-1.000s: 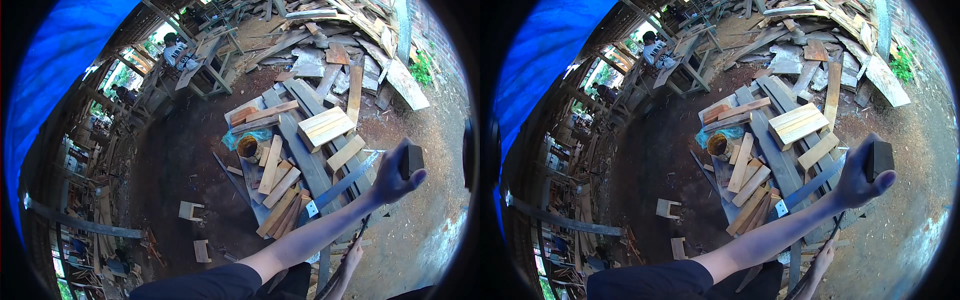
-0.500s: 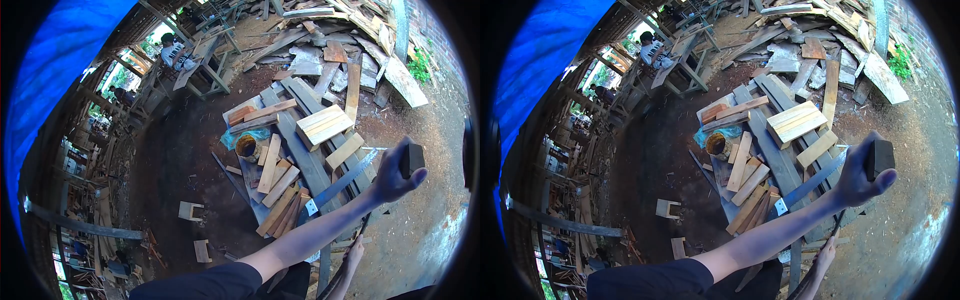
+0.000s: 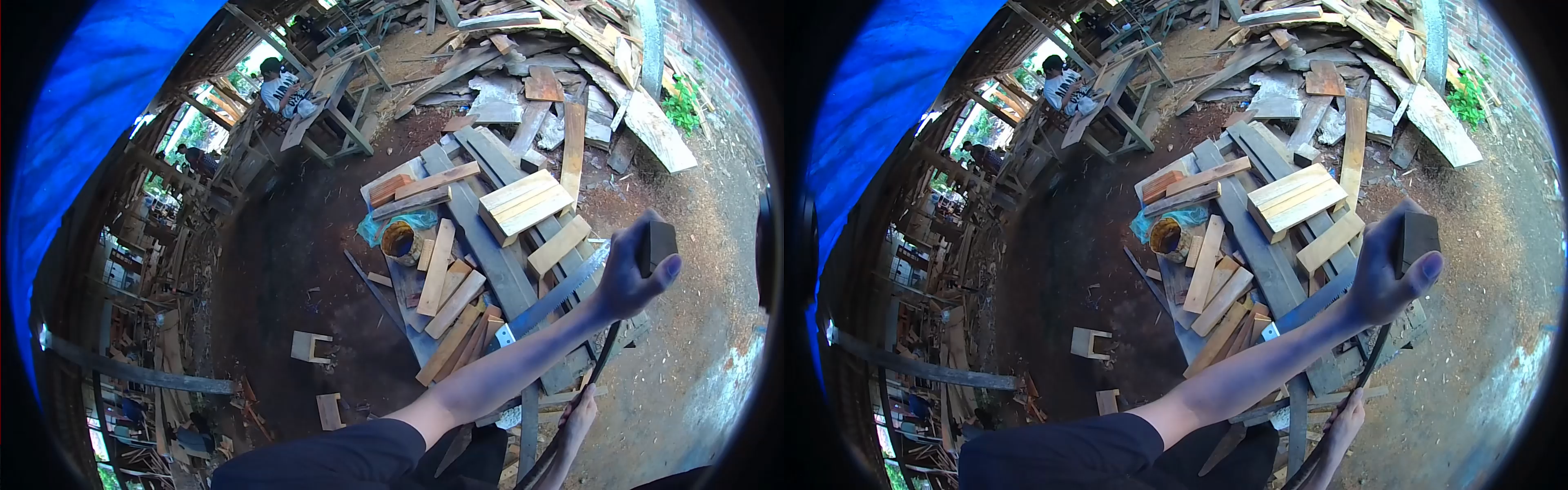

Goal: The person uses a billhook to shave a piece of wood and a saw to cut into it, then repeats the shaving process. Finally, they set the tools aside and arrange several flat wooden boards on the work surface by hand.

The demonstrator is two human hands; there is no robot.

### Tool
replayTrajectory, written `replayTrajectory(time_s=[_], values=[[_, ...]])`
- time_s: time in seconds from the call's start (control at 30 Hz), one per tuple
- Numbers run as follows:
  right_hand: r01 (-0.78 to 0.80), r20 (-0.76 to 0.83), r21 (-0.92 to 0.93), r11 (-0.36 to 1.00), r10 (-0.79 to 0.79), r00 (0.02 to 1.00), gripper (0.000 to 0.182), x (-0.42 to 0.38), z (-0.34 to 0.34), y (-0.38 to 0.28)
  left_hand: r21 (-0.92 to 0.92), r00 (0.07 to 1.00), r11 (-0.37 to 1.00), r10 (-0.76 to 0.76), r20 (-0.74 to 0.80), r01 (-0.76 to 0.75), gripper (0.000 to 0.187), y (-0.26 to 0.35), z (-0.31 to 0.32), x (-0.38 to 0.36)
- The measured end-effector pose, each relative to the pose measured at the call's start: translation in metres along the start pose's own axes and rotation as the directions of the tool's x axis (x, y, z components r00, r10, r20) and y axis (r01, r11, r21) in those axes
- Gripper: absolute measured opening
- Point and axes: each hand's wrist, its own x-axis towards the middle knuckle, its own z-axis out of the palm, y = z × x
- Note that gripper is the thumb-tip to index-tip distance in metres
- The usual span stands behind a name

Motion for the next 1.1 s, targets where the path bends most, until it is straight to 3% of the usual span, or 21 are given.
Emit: replayTrajectory(time_s=[0.07,0.3,0.47,0.6,0.77,0.9,1.1], values=[[-0.012,0.002,0.007,1.0,0.012,1.0,0.057,-0.003,0.004,-0.004,-0.049,0.998,0.997,-0.063,0.013,0.064,0.049,0.001,-0.001,0.001],[0.005,0.046,-0.001,1.0,-0.005,0.999,0.058,0.006,0.007,0.009,0.038,0.997,0.999,-0.035,0.068,0.033,0.051,0.006,0.002,-0.003],[-0.084,0.015,-0.031,0.996,0.085,0.996,0.058,0.021,0.008,0.031,0.072,1.0,0.997,-0.016,-0.005,0.016,0.049,0.006,0.002,-0.001],[-0.087,0.043,-0.042,0.995,0.089,0.995,0.058,0.006,0.013,0.01,0.112,0.998,0.994,0.013,-0.057,-0.006,0.048,0.004,0.01,0.003],[-0.002,0.071,0.167,0.986,-0.01,0.997,0.053,-0.031,0.019,-0.027,0.083,0.996,0.996,-0.021,-0.085,0.028,0.048,0.0,0.012,0.004],[-0.03,0.065,0.217,0.976,0.016,0.998,0.054,-0.044,0.026,-0.043,0.166,0.994,0.986,0.05,-0.095,-0.034,0.04,0.001,0.012,0.006],[-0.036,0.013,0.214,0.976,0.034,0.999,0.054,-0.043,0.03,-0.034,0.163,0.995,0.986,-0.01,-0.103,0.026,0.047,0.002,0.013,0.003]])
